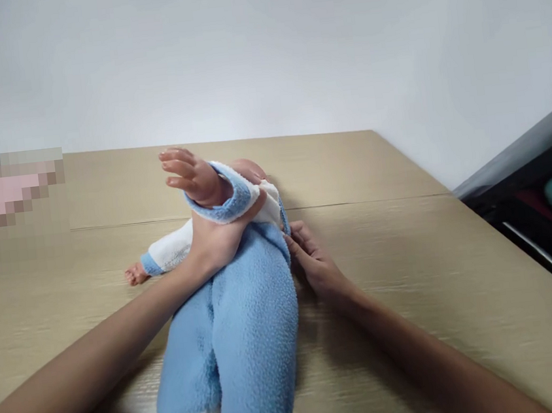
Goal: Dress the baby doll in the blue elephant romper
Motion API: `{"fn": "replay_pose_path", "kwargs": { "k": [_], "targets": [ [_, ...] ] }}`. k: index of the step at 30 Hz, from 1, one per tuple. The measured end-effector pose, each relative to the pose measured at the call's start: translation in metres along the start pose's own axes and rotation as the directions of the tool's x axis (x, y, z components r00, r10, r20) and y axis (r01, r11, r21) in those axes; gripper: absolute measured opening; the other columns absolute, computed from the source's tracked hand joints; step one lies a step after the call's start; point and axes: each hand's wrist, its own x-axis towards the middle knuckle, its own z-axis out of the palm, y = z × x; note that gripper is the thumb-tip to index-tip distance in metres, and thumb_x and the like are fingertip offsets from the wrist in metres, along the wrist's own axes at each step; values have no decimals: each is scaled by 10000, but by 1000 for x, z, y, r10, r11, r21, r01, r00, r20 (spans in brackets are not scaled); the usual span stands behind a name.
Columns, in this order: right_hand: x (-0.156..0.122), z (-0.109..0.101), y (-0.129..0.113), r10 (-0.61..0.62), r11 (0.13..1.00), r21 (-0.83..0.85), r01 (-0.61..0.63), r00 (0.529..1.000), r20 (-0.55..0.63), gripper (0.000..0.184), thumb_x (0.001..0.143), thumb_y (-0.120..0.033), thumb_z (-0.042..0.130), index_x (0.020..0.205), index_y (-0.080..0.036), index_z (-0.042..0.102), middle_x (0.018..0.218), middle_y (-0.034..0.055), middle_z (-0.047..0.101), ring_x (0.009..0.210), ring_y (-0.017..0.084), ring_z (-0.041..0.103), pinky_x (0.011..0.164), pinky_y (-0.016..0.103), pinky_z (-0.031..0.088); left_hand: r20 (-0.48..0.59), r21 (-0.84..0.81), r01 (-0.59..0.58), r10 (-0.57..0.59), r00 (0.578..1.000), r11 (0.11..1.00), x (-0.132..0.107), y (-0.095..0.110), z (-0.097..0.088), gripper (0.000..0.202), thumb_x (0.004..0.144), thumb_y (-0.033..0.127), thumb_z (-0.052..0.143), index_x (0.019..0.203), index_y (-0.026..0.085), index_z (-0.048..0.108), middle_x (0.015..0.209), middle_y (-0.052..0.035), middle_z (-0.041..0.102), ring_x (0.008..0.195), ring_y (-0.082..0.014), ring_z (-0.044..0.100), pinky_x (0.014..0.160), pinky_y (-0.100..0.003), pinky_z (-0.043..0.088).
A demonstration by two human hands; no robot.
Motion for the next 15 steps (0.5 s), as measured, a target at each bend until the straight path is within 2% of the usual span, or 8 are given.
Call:
{"fn": "replay_pose_path", "kwargs": {
  "k": [3, 7, 10, 15],
  "targets": [
    [2, -2, -2, -42, 999, 26, 42, 999, 0, 413, 938, -667, 860, 1036, -315, 669, 946, -34, 622, 813, 168, 517, 740, 272, 474, 34, -36, 18, -17, 999, 999, -2, 6, -10, 385, 871, 508, 876, 1118, 250, 733, 1111, -92, 843, 1156, -330, 798, 1148, -533, 615],
    [6, -5, -3, -91, 996, 4, 91, 996, 8, 387, 957, -631, 861, 1030, -304, 667, 923, -39, 604, 807, 157, 502, 725, 256, 460, 62, 75, 125, -130, 990, 989, -9, 10, -31, 505, 854, 680, 854, 1140, 276, 755, 1178, -122, 842, 1373, -380, 707, 1323, -594, 463],
    [6, 0, -5, -111, 994, -13, 111, 994, 11, 369, 985, -618, 836, 1035, -300, 656, 957, -30, 601, 833, 159, 503, 712, 257, 451, 42, 97, 256, -261, 964, 962, -20, 5, -42, 569, 831, 779, 820, 1097, 282, 752, 1216, -140, 829, 1451, -413, 647, 1356, -653, 392],
    [6, 15, -13, -131, 987, -96, 130, 991, -7, 339, 1035, -595, 776, 1025, -288, 633, 886, -30, 532, 744, 160, 430, 635, 273, 398, -19, -14, 386, -386, 922, 922, -35, -12, -53, 596, 800, 788, 869, 1112, 292, 759, 1419, -139, 782, 1517, -436, 599, 1395, -677, 297]
  ]
}}
